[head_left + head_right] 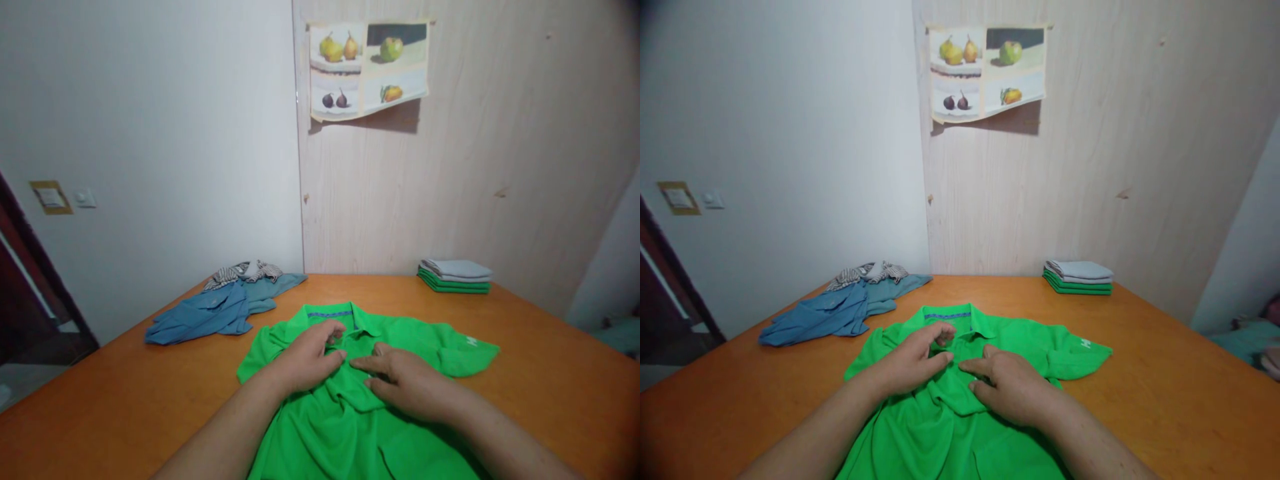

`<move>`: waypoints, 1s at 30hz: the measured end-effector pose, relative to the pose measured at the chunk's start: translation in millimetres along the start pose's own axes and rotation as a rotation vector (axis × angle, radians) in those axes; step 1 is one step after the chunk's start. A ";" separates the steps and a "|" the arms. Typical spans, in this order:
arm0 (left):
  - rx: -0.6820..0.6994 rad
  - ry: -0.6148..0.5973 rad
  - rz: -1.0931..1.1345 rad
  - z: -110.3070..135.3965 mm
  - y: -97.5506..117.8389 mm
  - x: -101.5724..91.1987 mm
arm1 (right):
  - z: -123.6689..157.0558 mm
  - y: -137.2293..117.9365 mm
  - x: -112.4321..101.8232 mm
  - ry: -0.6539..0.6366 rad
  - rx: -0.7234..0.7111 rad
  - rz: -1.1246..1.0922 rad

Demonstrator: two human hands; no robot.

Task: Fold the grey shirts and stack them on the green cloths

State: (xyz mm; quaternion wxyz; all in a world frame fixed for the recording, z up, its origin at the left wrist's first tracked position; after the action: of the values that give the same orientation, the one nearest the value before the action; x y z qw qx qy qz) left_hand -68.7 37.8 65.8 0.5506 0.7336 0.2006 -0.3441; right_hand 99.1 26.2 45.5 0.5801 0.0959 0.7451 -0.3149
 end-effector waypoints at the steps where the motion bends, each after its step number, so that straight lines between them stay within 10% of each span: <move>1: -0.013 -0.001 -0.008 -0.8 -2.0 3.3 | -0.3 -0.8 -0.8 0.000 -0.002 0.009; 30: -0.026 -0.024 -0.326 -4.9 3.0 7.6 | -1.9 3.4 -6.2 0.147 -0.011 -0.070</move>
State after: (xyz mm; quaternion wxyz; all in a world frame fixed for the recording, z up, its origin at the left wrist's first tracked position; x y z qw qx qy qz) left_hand -60.1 40.8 63.1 0.4992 0.6799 0.3149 -0.4352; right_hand 101.1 31.3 50.3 0.5128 0.0894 0.7904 -0.3230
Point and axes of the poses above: each hand's wrist, its own z-axis away from the middle knuckle, its own x-axis out of the palm, y = z × x, the point moved 7 cm from there along -z, towards the middle knuckle, and after that the axes turned 14 degrees about -x, right-handed, at the moved point
